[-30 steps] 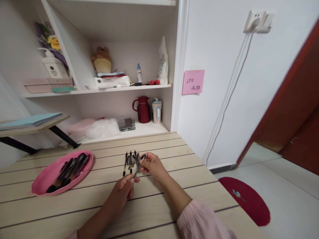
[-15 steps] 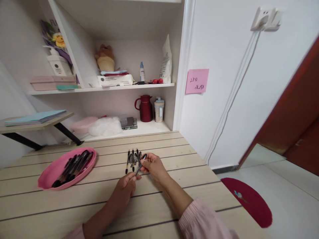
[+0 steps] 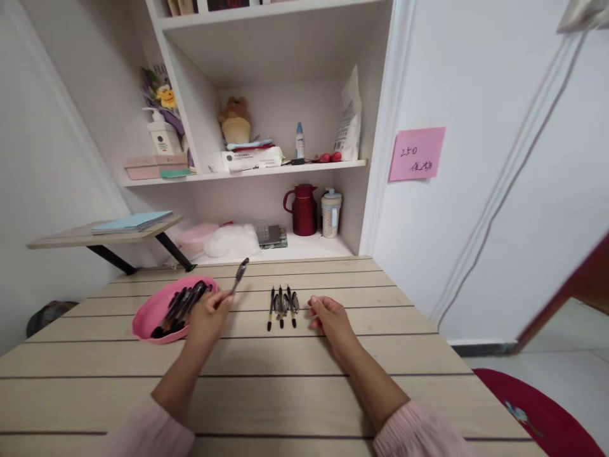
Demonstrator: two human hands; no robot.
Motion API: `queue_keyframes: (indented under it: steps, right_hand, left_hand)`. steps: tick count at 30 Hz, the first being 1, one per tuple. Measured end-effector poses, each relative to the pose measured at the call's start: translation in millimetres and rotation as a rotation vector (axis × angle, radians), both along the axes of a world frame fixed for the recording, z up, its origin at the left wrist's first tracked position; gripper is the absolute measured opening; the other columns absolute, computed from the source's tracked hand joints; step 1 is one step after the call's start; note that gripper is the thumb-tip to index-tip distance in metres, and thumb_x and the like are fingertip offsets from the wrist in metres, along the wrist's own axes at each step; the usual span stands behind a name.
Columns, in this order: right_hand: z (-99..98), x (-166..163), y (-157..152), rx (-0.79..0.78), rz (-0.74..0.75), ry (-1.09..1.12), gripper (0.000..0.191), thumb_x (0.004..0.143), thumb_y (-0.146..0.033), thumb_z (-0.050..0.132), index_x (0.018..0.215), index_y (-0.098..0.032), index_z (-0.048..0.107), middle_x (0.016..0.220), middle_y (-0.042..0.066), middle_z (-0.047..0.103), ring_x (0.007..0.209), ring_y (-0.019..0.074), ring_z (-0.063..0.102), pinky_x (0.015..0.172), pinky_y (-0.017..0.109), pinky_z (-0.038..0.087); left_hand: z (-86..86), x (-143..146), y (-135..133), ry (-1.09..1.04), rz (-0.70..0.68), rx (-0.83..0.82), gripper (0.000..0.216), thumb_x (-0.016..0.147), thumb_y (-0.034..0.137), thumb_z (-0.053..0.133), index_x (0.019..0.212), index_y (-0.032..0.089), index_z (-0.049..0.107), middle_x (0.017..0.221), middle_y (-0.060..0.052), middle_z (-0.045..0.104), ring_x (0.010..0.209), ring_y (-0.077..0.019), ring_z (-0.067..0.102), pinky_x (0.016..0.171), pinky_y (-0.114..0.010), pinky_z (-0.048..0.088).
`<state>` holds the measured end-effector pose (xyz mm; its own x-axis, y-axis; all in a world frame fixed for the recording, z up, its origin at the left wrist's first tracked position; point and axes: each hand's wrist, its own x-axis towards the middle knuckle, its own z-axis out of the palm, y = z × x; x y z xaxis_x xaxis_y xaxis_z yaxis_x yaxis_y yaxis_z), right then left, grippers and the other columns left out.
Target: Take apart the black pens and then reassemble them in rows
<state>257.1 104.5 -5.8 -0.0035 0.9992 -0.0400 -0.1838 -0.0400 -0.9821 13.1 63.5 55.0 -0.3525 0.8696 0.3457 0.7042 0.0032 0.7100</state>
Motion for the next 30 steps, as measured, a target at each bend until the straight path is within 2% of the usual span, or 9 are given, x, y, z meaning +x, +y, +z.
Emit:
queue_keyframes:
  steps: [4,8,10,15,21,23,25,28,30]
  right_hand:
    - [-9.0,2,6,-0.018,0.005,-0.008,0.036,0.068,-0.05,0.061,0.075,-0.014,0.059,0.057,0.0,0.057,0.037,0.0042,0.041,0.034,0.016,0.024]
    - [-8.6,0,5,-0.014,0.017,-0.039,0.035,0.068,-0.048,0.06,0.075,-0.014,0.058,0.056,-0.001,0.056,0.037,0.0035,0.04,0.036,0.016,0.025]
    - [-6.8,-1,4,-0.009,0.016,-0.052,0.033,0.068,-0.046,0.06,0.074,-0.014,0.058,0.056,-0.002,0.056,0.038,0.0034,0.04,0.037,0.017,0.026]
    - [-7.7,-4,5,0.011,0.0,-0.123,0.03,0.069,-0.045,0.055,0.071,-0.015,0.056,0.055,-0.003,0.055,0.037,0.0048,0.041,0.039,0.018,0.028]
    - [-14.1,-5,9,0.085,-0.033,-0.299,0.02,0.07,-0.036,0.051,0.064,-0.017,0.054,0.049,-0.003,0.051,0.04,0.009,0.042,0.043,0.022,0.032]
    - [-11.5,-7,6,0.152,-0.043,-0.443,0.018,0.069,-0.033,0.053,0.059,-0.018,0.054,0.049,-0.002,0.052,0.046,0.0111,0.046,0.047,0.023,0.033]
    - [-6.5,-13,2,0.216,-0.04,-0.699,0.018,0.069,-0.032,0.054,0.057,-0.018,0.054,0.053,0.0,0.057,0.053,0.0131,0.051,0.052,0.024,0.033]
    - [1.2,-27,-4,0.221,-0.027,-1.098,0.019,0.071,-0.036,0.054,0.065,-0.018,0.058,0.066,0.005,0.064,0.064,0.0169,0.057,0.055,0.025,0.034]
    - [3.8,-37,-7,0.21,-0.032,-1.272,0.021,0.072,-0.037,0.053,0.076,-0.017,0.06,0.076,0.009,0.066,0.07,0.0201,0.059,0.057,0.026,0.034]
  left_hand:
    - [20.8,-62,2,0.203,0.239,-0.14,0.029,0.073,0.03,0.048,0.085,0.017,0.069,0.088,-0.014,0.067,0.088,-0.0311,0.058,0.074,-0.038,0.04]
    - [19.4,-97,7,0.32,0.349,-0.321,0.021,0.069,0.022,0.048,0.067,0.016,0.069,0.068,-0.014,0.068,0.075,-0.0328,0.061,0.061,-0.036,0.04]
    - [13.5,-103,10,0.373,0.369,-0.363,0.02,0.069,0.02,0.048,0.067,0.016,0.068,0.072,-0.014,0.068,0.075,-0.0319,0.061,0.059,-0.035,0.04]
    - [2.1,-98,12,0.482,0.368,-0.361,0.025,0.074,0.023,0.044,0.081,0.013,0.066,0.083,-0.016,0.068,0.075,-0.0307,0.061,0.057,-0.035,0.04]
    - [7.2,-80,6,0.59,0.352,-0.208,0.036,0.08,0.032,0.039,0.095,0.01,0.063,0.093,-0.019,0.062,0.083,-0.0324,0.058,0.064,-0.039,0.042]
    - [8.0,-65,4,0.61,0.311,-0.139,0.035,0.082,0.032,0.037,0.098,0.012,0.062,0.097,-0.017,0.061,0.091,-0.0299,0.055,0.071,-0.038,0.043]
    - [4.6,-42,1,0.607,0.199,-0.055,0.033,0.083,0.03,0.038,0.1,0.016,0.061,0.1,-0.012,0.061,0.097,-0.0243,0.054,0.079,-0.034,0.042]
    - [-8.3,2,-7,0.498,-0.155,0.101,0.028,0.082,0.026,0.039,0.097,0.016,0.061,0.096,-0.009,0.063,0.093,-0.0199,0.055,0.084,-0.031,0.042]
    - [-19.5,29,-13,0.391,-0.332,0.112,0.026,0.081,0.024,0.04,0.093,0.017,0.062,0.09,-0.008,0.064,0.089,-0.0205,0.057,0.08,-0.033,0.043]
